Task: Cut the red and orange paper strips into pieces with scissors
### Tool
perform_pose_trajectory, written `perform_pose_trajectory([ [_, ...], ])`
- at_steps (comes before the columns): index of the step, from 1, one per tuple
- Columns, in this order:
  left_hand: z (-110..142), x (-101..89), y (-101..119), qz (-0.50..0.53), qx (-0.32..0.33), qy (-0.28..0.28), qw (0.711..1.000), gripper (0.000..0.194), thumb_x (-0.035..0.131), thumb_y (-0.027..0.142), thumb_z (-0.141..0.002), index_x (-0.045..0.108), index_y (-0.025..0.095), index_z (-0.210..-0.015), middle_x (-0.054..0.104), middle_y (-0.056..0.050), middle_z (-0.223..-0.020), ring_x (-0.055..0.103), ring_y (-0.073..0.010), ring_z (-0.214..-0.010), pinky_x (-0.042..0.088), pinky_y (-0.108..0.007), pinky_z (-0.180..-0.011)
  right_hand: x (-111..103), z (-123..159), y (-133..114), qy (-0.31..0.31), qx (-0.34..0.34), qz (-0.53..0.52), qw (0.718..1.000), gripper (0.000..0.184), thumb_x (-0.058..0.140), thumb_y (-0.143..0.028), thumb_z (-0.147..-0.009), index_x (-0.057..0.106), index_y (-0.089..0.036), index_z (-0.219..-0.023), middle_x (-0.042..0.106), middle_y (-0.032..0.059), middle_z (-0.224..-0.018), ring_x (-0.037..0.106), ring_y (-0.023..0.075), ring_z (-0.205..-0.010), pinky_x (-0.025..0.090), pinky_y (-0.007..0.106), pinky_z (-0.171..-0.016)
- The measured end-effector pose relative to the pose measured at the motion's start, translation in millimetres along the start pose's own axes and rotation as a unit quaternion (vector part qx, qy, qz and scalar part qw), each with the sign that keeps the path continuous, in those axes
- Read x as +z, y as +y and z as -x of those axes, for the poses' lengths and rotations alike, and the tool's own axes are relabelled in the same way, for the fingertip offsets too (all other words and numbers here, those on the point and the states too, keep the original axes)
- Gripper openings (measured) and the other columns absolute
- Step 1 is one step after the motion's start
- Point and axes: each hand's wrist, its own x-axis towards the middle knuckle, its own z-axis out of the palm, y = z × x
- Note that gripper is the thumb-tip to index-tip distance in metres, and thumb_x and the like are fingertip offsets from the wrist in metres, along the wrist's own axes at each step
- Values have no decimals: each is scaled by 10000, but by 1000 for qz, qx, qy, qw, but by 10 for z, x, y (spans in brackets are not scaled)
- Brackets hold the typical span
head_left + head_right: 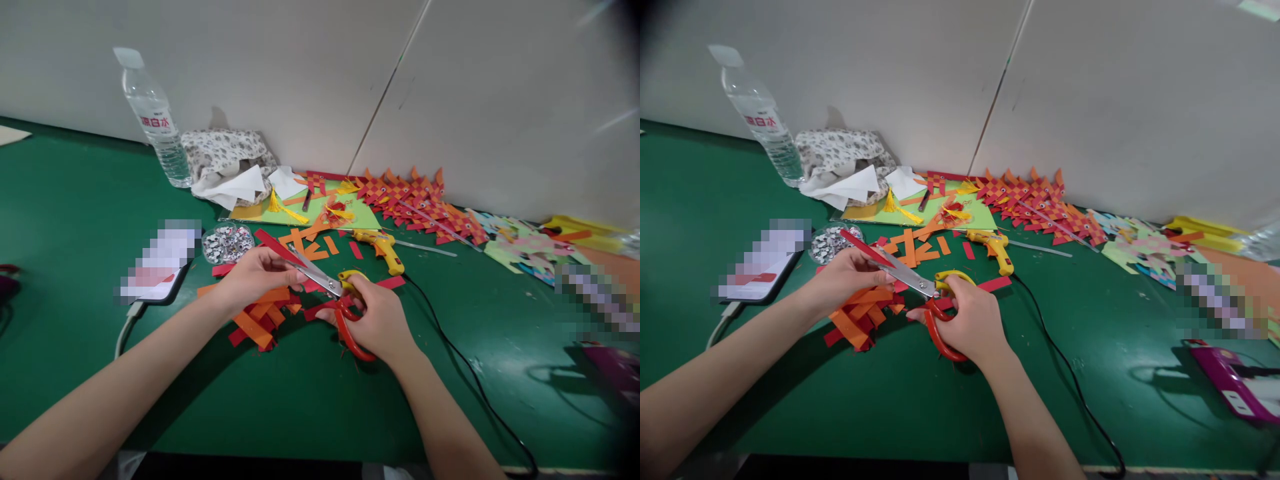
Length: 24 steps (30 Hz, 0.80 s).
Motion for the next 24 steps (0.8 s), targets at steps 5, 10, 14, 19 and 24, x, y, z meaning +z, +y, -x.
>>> perform_pose_trajectory([
  [5, -8, -19, -16, -12, 1, -10, 1000, 150, 748, 267, -657, 720, 152, -748, 722, -37, -688, 660, -133, -648, 528, -256, -690, 0, 2, 3, 0, -3, 0, 1000, 489, 663, -572, -636, 315, -229, -648, 307, -80, -499, 284, 93, -443, 214, 237, -444],
  [10, -17, -35, -39, -8, 1, -16, 1000, 159, 746, 276, -668, 723, 155, -768, 726, -41, -711, 670, -143, -687, 531, -270, -727, 3, 3, 5, 7, -7, 8, 1000, 501, 664, -573, -633, 300, -228, -632, 291, -84, -484, 271, 90, -438, 214, 235, -445],
  [14, -21, -40, -49, 0, 1, -16, 1000, 162, 752, 272, -663, 724, 159, -777, 733, -40, -741, 669, -136, -688, 532, -261, -723, 4, 2, 0, 15, -7, 9, 1000, 470, 653, -576, -641, 340, -227, -630, 301, -83, -474, 278, 89, -430, 220, 231, -445],
  [19, -21, -35, -37, -6, 7, -22, 1000, 162, 746, 253, -667, 720, 167, -802, 728, -25, -740, 659, -124, -670, 532, -254, -698, 5, 4, -11, 25, -9, 11, 1000, 470, 646, -587, -639, 349, -225, -608, 306, -81, -457, 282, 90, -420, 226, 227, -444],
  [24, -19, -32, -26, -6, 4, -21, 1000, 111, 740, 246, -673, 709, 166, -743, 720, -13, -731, 648, -106, -650, 523, -237, -685, 8, 11, -10, 40, -12, 21, 999, 475, 640, -597, -642, 354, -221, -591, 321, -78, -457, 284, 88, -422, 227, 225, -447],
])
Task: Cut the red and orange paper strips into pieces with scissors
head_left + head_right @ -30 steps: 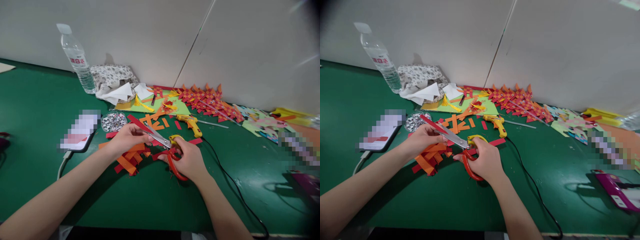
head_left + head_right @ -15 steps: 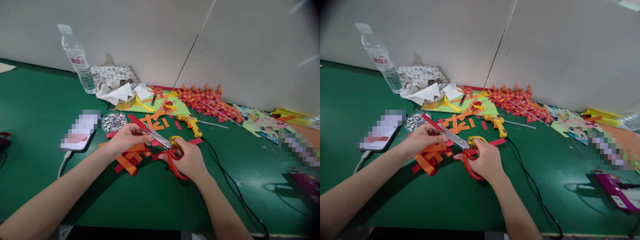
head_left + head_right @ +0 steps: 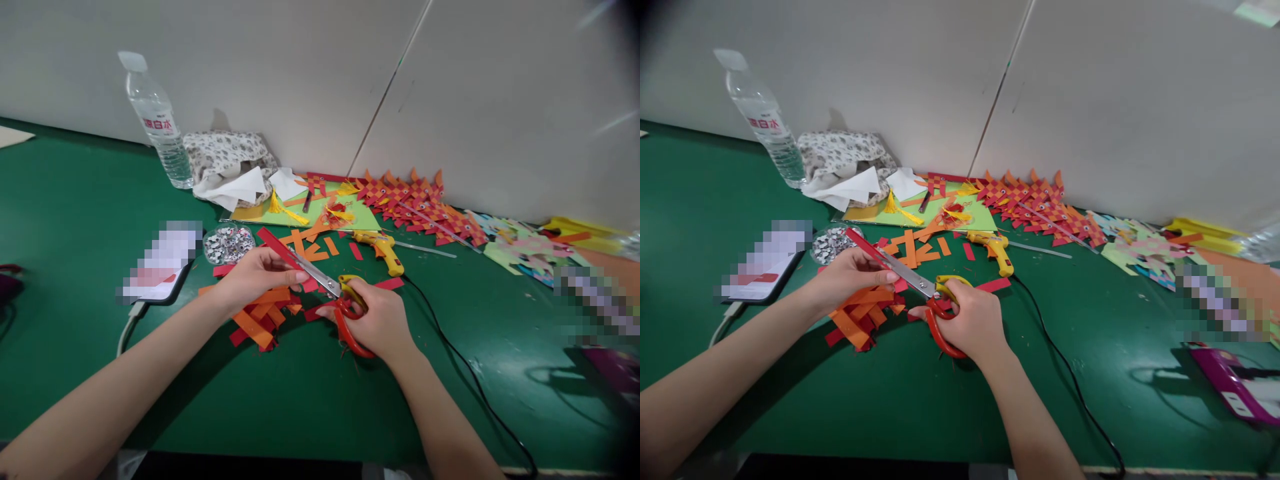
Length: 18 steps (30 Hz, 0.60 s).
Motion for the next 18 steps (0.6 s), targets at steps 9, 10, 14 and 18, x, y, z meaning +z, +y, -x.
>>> perform_pose_trajectory([
  [9, 7, 12, -12, 1, -8, 2, 1000, 168, 741, 254, -663, 692, 168, -799, 720, -22, -759, 655, -128, -678, 531, -292, -724, 2, 0, 2, -24, 3, 18, 1000, 455, 650, -591, -628, 385, -222, -650, 415, -60, -514, 376, 102, -454, 241, 229, -469],
  [10, 10, 16, -9, 5, -8, -2, 1000, 170, 744, 251, -659, 693, 172, -800, 718, -19, -758, 655, -129, -683, 530, -290, -723, 1, 0, -1, -27, 5, 14, 1000, 451, 655, -586, -626, 390, -222, -659, 424, -59, -520, 378, 104, -459, 244, 230, -471],
  [14, 18, 29, 19, -8, -30, 5, 1000, 145, 756, 250, -639, 693, 156, -730, 707, -28, -698, 645, -127, -636, 520, -269, -678, -4, -8, -14, -36, 28, -62, 997, 422, 668, -541, -642, 391, -223, -662, 414, -65, -507, 363, 101, -460, 273, 226, -467],
  [18, 19, 80, 30, -15, -55, 40, 998, 164, 776, 261, -609, 675, 152, -680, 689, -24, -653, 634, -120, -591, 514, -254, -638, 28, -18, -30, -45, 106, -227, 967, 387, 690, -470, -658, 395, -220, -644, 409, -71, -518, 366, 93, -475, 318, 218, -460],
])
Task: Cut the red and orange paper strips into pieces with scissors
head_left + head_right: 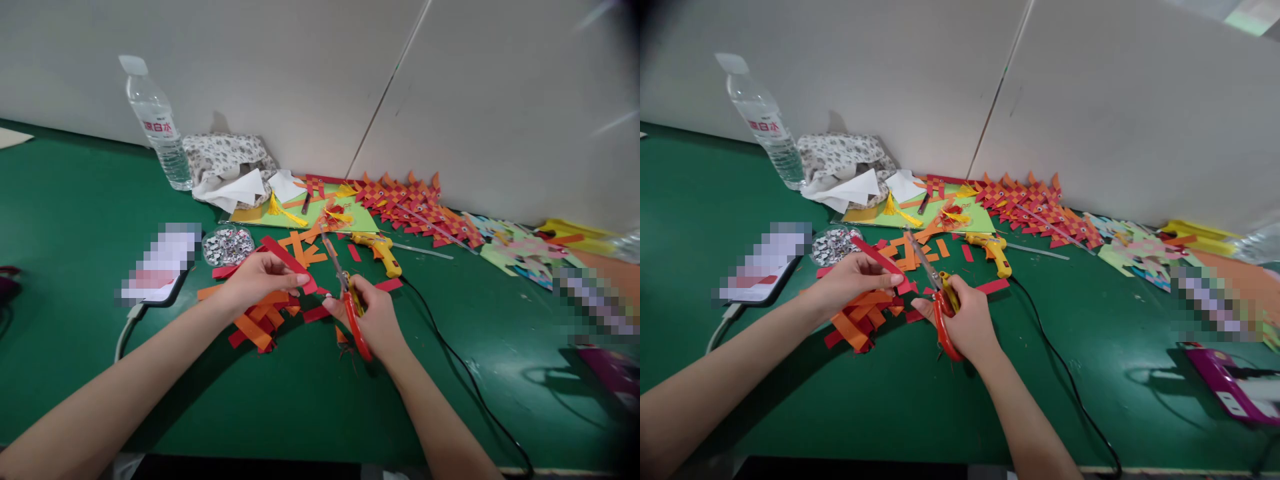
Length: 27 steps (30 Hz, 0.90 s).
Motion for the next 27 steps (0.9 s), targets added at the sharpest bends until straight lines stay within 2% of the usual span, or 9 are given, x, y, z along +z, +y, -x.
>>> perform_pose_trajectory([
  [2, 9, 57, -17, 13, -16, -1, 1000, 179, 783, 268, -597, 663, 155, -668, 682, -18, -638, 630, -116, -579, 511, -253, -631, 37, -2, 4, -28, 46, -112, 992, 366, 721, -431, -638, 426, -217, -676, 489, -55, -579, 419, 97, -505, 366, 224, -479],
  [4, 24, 124, -49, 12, -32, -27, 999, 177, 775, 277, -607, 665, 154, -671, 681, -23, -630, 627, -116, -583, 502, -248, -624, 79, -1, 5, -56, 68, -205, 975, 370, 757, -388, -604, 445, -215, -704, 552, -38, -665, 469, 98, -537, 415, 237, -518],
  [6, 40, 184, -84, 0, -29, -45, 999, 176, 764, 288, -618, 659, 153, -658, 675, -23, -619, 621, -120, -588, 485, -240, -595, 116, 0, 1, -60, 70, -258, 962, 387, 784, -352, -571, 445, -213, -699, 568, -32, -706, 506, 102, -570, 452, 252, -566],
  [9, 50, 226, -124, -12, -20, -41, 999, 183, 750, 302, -633, 643, 153, -645, 653, -6, -596, 584, -104, -557, 452, -225, -553, 141, -5, -11, -55, 78, -294, 951, 416, 807, -330, -532, 442, -211, -690, 570, -28, -709, 550, 118, -619, 487, 277, -625],
  [12, 35, 209, -131, 7, -25, -44, 999, 200, 737, 322, -652, 629, 154, -654, 647, 2, -612, 574, -87, -551, 442, -208, -548, 132, -16, -18, -47, 96, -294, 950, 450, 818, -352, -499, 443, -214, -705, 553, -37, -682, 547, 118, -594, 498, 286, -609],
  [17, 5, 149, -109, 75, -52, -20, 996, 219, 772, 275, -610, 603, 167, -697, 666, 0, -677, 645, -108, -668, 469, -196, -601, 104, -25, -13, -40, 88, -259, 961, 441, 805, -398, -508, 439, -217, -677, 537, -35, -660, 537, 123, -598, 493, 282, -585],
  [23, 11, 136, -78, 69, -33, -9, 997, 217, 756, 309, -639, 610, 159, -696, 644, 5, -662, 630, -102, -644, 474, -204, -598, 111, -18, 6, -36, 71, -241, 967, 415, 782, -406, -552, 441, -215, -692, 528, -41, -662, 513, 114, -580, 471, 269, -579],
  [27, 32, 116, 3, 38, -6, 23, 999, 203, 749, 308, -642, 615, 160, -681, 630, 17, -639, 615, -95, -620, 469, -206, -596, 61, -5, -14, 3, 57, -133, 990, 390, 760, -384, -596, 438, -217, -738, 519, -49, -646, 458, 99, -532, 407, 237, -510],
])
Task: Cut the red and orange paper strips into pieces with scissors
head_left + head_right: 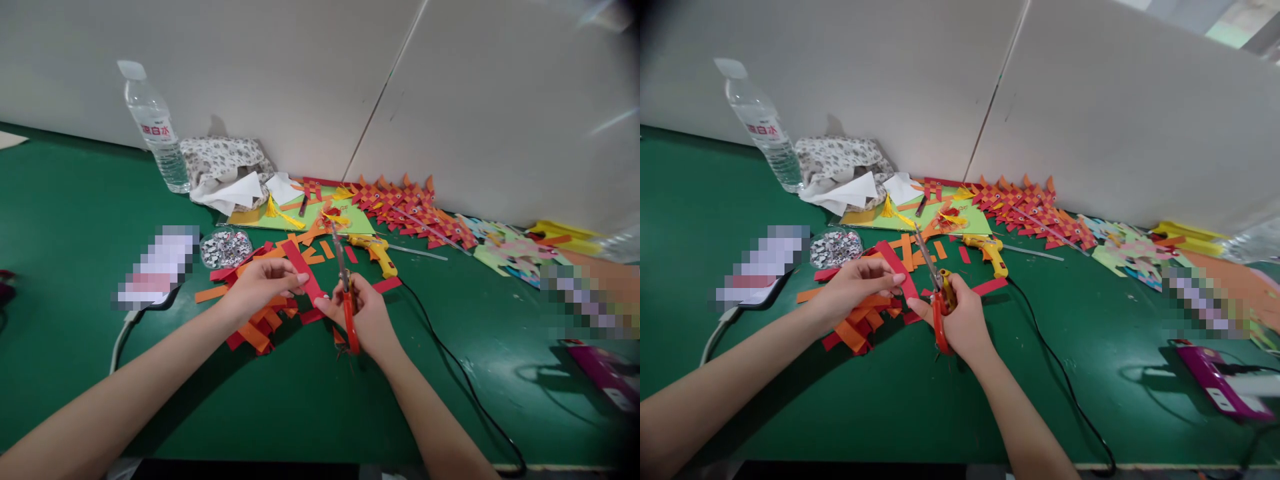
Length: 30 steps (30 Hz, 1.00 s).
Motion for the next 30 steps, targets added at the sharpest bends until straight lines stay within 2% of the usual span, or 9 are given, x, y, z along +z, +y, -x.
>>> perform_pose_trajectory([
  [5, 22, -5, 62, -13, 53, 23, 998, 228, 762, 307, -625, 589, 159, -630, 625, 22, -615, 601, -96, -595, 481, -216, -604, -50, 24, -56, -14, -33, 166, 986, 374, 712, -422, -629, 425, -222, -762, 446, -68, -602, 388, 95, -491, 336, 222, -458],
  [10, 12, -18, 27, -35, 102, 44, 993, 283, 761, 382, -611, 590, 160, -652, 670, -14, -698, 621, -128, -639, 512, -262, -654, -51, 32, -35, -17, -67, 252, 965, 397, 703, -446, -618, 438, -219, -806, 508, -30, -696, 439, 114, -536, 334, 226, -477],
  [17, 3, -43, 19, -14, 105, 23, 994, 252, 737, 373, -641, 601, 166, -682, 670, -4, -713, 620, -120, -640, 521, -264, -674, -70, 25, -10, -15, -92, 263, 960, 426, 702, -494, -621, 442, -219, -817, 536, 5, -740, 482, 141, -572, 358, 243, -495],
  [30, 2, -30, 53, 52, 67, 1, 996, 208, 768, 269, -610, 603, 150, -648, 631, 26, -655, 593, -81, -581, 515, -205, -591, -61, 46, -17, -9, -93, 230, 969, 425, 737, -494, -588, 450, -216, -732, 495, -24, -651, 443, 118, -535, 359, 229, -478],
])
